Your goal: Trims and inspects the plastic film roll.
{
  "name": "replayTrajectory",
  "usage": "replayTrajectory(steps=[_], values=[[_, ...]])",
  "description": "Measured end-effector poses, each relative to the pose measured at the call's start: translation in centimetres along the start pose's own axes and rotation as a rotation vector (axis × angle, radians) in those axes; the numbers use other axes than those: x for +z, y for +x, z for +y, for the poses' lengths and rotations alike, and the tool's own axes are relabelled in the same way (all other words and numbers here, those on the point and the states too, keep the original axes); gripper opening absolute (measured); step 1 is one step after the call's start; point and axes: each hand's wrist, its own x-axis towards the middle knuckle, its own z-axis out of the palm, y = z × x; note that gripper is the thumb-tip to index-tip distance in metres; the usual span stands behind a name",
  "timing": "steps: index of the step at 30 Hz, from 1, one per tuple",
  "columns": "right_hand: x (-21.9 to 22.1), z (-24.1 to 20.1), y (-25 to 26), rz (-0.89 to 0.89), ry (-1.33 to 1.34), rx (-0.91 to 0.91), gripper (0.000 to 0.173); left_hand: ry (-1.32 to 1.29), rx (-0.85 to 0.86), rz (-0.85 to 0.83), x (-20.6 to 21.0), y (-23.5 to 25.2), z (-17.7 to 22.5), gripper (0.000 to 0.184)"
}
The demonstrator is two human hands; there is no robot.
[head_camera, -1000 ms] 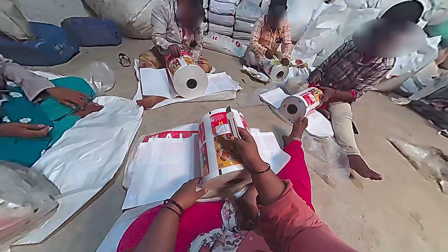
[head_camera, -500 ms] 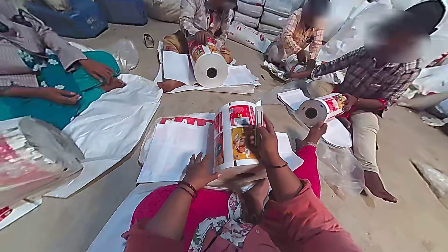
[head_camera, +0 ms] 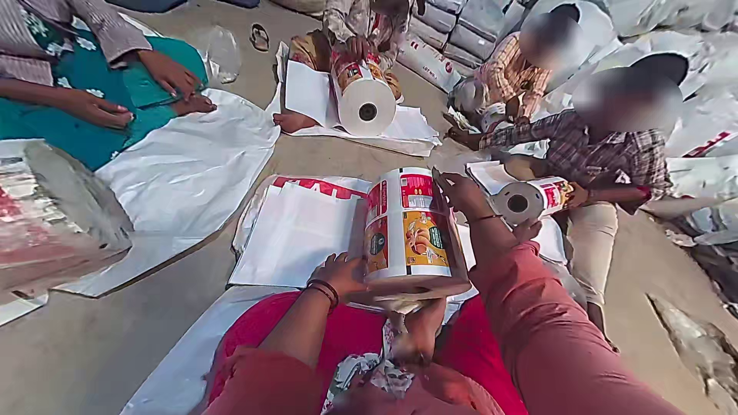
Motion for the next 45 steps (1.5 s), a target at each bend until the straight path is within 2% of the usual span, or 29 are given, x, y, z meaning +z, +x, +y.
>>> replayTrajectory(steps=[4, 12, 22, 32, 40, 45], values=[[0.0, -0.2, 0.7, -0.002, -0.076, -0.013, 0.043, 0.011, 0.005, -0.016, -0.2, -0.1, 0.0, 0.096], [-0.4, -0.4, 1.0, -0.018, -0.022, 0.029, 0.044, 0.009, -0.002, -0.017, -0.2, 0.1, 0.0, 0.095], [-1.7, -1.4, 1.0, -0.099, -0.125, -0.044, 0.041, 0.004, -0.009, -0.019, -0.6, 0.2, 0.2, 0.093], [-2.7, -1.7, -3.2, -0.168, -0.222, -0.138, 0.036, -0.06, 0.065, 0.009, -0.5, -0.1, 0.1, 0.089], [-2.7, -0.3, -7.5, -0.233, -0.133, -0.073, 0.041, -0.05, 0.088, 0.031, 0.1, -0.4, -0.1, 0.084], [-2.3, 0.4, -12.1, -0.257, -0.083, -0.06, 0.038, -0.043, 0.089, 0.051, 0.4, -0.6, 0.0, 0.078]])
